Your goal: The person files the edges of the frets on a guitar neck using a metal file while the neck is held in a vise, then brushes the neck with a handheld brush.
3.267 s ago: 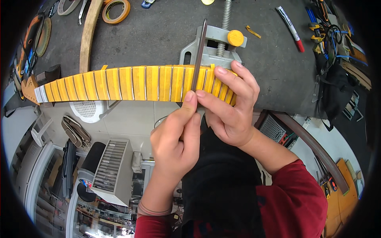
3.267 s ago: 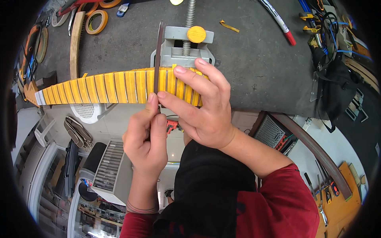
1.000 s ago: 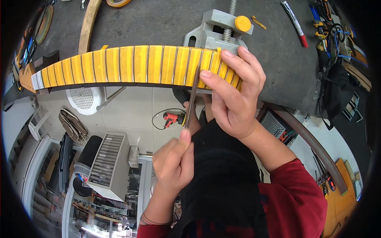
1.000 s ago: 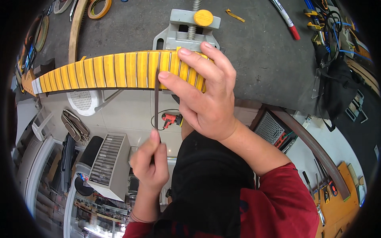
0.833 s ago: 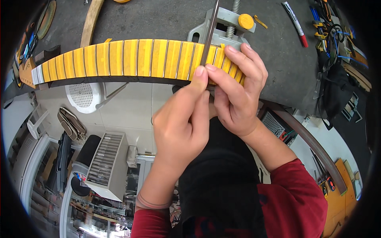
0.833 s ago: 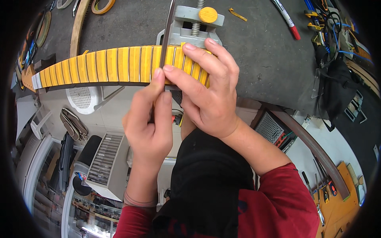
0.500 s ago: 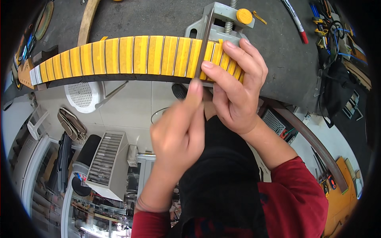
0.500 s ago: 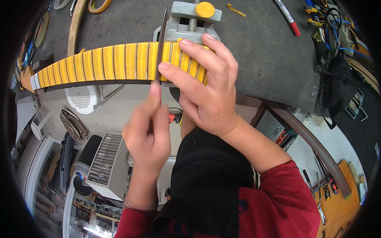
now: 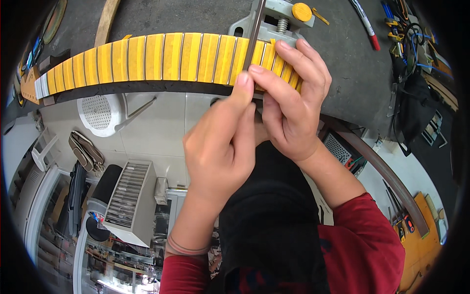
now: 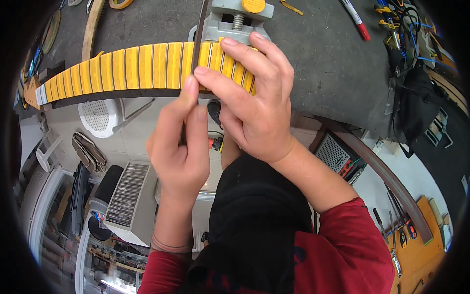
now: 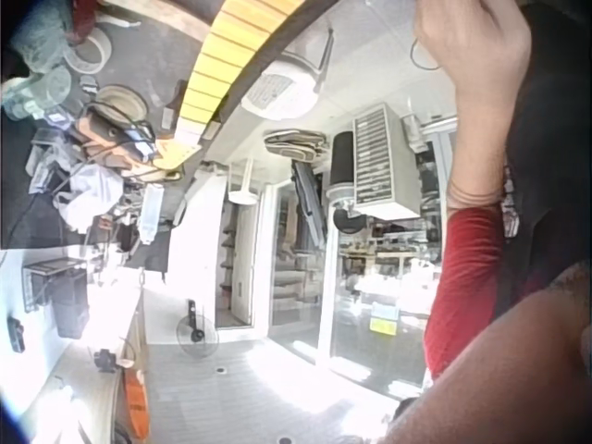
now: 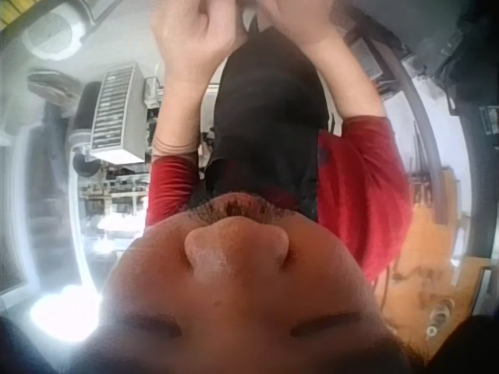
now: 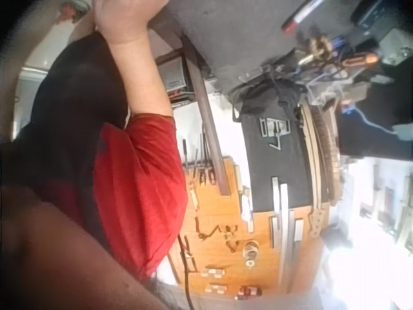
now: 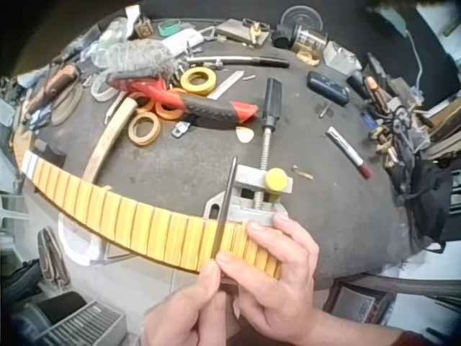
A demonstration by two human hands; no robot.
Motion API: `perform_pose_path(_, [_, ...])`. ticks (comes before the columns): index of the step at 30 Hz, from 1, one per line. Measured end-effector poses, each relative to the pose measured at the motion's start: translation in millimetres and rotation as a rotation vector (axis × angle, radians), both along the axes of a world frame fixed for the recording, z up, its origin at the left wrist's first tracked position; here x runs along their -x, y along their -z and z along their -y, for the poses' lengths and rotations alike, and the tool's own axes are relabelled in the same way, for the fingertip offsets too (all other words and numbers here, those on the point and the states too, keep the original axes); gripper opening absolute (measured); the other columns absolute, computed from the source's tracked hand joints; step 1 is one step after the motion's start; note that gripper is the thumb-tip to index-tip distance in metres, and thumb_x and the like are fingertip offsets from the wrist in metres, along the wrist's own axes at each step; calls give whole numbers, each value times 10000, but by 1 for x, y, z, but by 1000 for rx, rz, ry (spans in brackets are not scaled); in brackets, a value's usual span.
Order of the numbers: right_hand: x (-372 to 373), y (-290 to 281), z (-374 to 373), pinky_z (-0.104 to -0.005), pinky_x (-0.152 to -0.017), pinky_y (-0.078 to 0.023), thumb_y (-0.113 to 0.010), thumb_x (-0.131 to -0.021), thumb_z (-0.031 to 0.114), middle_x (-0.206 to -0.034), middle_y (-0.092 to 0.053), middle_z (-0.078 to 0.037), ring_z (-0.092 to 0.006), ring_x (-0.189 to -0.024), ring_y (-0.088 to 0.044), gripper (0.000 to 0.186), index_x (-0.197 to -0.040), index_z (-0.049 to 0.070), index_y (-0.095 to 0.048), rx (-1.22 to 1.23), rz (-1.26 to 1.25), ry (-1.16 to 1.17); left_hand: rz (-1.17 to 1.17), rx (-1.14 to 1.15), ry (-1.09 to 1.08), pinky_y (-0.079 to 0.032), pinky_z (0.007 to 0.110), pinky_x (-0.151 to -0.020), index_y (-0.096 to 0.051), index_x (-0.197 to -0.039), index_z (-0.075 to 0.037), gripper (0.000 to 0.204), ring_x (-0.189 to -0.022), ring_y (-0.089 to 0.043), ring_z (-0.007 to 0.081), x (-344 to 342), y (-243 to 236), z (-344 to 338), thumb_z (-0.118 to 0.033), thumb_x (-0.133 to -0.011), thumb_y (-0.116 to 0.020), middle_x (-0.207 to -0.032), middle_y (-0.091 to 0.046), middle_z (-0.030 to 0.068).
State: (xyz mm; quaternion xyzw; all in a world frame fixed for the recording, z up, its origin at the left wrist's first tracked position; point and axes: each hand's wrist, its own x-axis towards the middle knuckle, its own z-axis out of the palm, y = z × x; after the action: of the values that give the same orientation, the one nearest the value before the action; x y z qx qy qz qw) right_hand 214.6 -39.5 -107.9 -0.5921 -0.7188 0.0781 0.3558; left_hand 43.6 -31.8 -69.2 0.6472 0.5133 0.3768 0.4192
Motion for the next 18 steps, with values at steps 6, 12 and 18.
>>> perform_pose_path(6, [-4, 1, 4, -506, -1212, -385, -717, -677, -43, -1510, -596, -109, -421, -1425, -481, 721, -1327, 263, -772, -1, 19, -4, -112, -75, 41, -489, 358, -531, -725, -1315, 61, 419, -547, -573, 241, 32, -3, 57, 153, -907, -739, -720, -635, 122])
perform_pose_path(12, [1, -5, 1, -502, -1217, -372, -711, -782, -35, -1511, -606, -150, -432, -1428, -500, 602, -1315, 239, -773, 1, 3, -4, 5, -45, -8, -505, 351, -559, -720, -1367, 50, 447, -576, -599, 218, 7, 6, 14, 138, -929, -735, -747, -643, 133])
perform_pose_path(18, [-4, -4, 1, -506, -1217, -359, -710, -892, -32, -1531, -596, -201, -461, -1441, -512, 485, -1307, 216, -758, -11, 31, -40, -33, -129, 41, -419, 318, -498, -700, -1349, 53, 466, -512, -515, 207, 61, 21, 105, 137, -893, -745, -690, -588, 97])
